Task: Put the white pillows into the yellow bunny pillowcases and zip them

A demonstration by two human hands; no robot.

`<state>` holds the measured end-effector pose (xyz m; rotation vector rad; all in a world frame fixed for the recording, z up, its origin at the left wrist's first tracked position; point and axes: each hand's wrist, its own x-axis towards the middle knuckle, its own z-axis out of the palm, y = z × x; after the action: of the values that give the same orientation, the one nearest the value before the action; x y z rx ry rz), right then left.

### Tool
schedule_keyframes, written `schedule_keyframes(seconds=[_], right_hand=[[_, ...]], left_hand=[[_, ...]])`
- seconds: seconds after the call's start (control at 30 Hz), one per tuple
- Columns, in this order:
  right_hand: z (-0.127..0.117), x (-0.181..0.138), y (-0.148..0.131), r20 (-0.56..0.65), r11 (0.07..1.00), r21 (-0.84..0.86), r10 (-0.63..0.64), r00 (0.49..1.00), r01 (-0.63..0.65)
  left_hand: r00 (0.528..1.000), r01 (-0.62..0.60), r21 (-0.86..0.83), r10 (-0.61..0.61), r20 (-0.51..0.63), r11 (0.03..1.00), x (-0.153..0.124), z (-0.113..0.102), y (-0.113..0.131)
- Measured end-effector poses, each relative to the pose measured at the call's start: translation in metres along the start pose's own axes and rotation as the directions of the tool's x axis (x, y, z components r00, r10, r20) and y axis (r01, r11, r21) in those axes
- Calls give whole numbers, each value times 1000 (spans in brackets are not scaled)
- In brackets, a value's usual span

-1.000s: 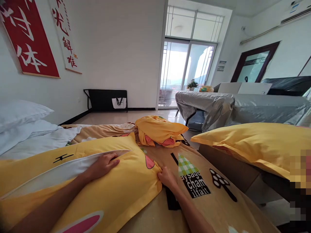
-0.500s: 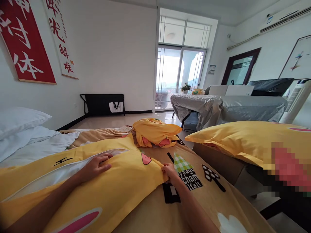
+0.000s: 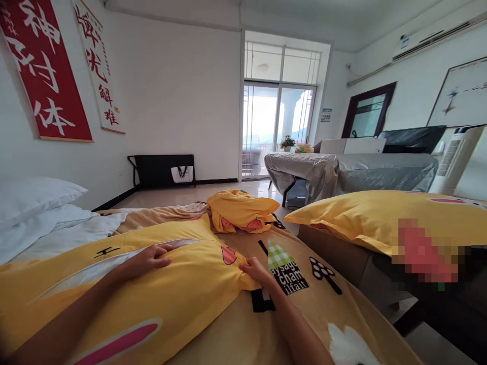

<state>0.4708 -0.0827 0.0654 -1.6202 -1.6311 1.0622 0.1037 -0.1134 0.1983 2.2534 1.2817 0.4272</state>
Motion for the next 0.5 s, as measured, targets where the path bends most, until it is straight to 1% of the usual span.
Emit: schedule_keyframes(seconds=[0.03,0.1,0.17,0.2,0.23,0.27,0.3,0.33,0.4,0.47,0.5], right_hand=[[-4,-3,1,3,1000,-29,-2,1000,2],[-9,-5,0,-16,996,-90,-12,1000,11],[-8,-3,-4,-64,986,-167,-40,997,29],[-7,-1,-6,-94,977,-212,-58,994,37],[-5,2,-9,-125,964,-262,-78,989,43],[-3,4,-12,-154,949,-311,-97,983,45],[-2,7,-14,-178,932,-359,-113,978,43],[-1,8,-17,-195,914,-403,-126,973,38],[0,9,-21,-217,877,-480,-139,966,18],[1,5,-29,-248,837,-546,-155,956,-5],[2,2,-34,-269,818,-575,-173,947,-15]], left_hand=[[1000,-4,-2,4,0,1000,-5,-6,5],[998,-16,27,17,-65,1000,-15,-18,16],[991,24,31,-20,-129,999,-24,-27,26],[990,74,3,-73,-119,997,-29,-31,29],[986,145,-34,-147,-78,989,-33,-33,30],[972,229,-62,-231,-30,972,-38,-36,31],[954,297,-66,-298,-6,952,-43,-38,29],[939,342,-45,-343,-10,939,-49,-40,27],[929,370,5,-370,-10,929,-64,-44,21],[925,371,0,-370,81,929,-81,-46,16],[925,370,-8,-367,98,929,-88,-47,13]])
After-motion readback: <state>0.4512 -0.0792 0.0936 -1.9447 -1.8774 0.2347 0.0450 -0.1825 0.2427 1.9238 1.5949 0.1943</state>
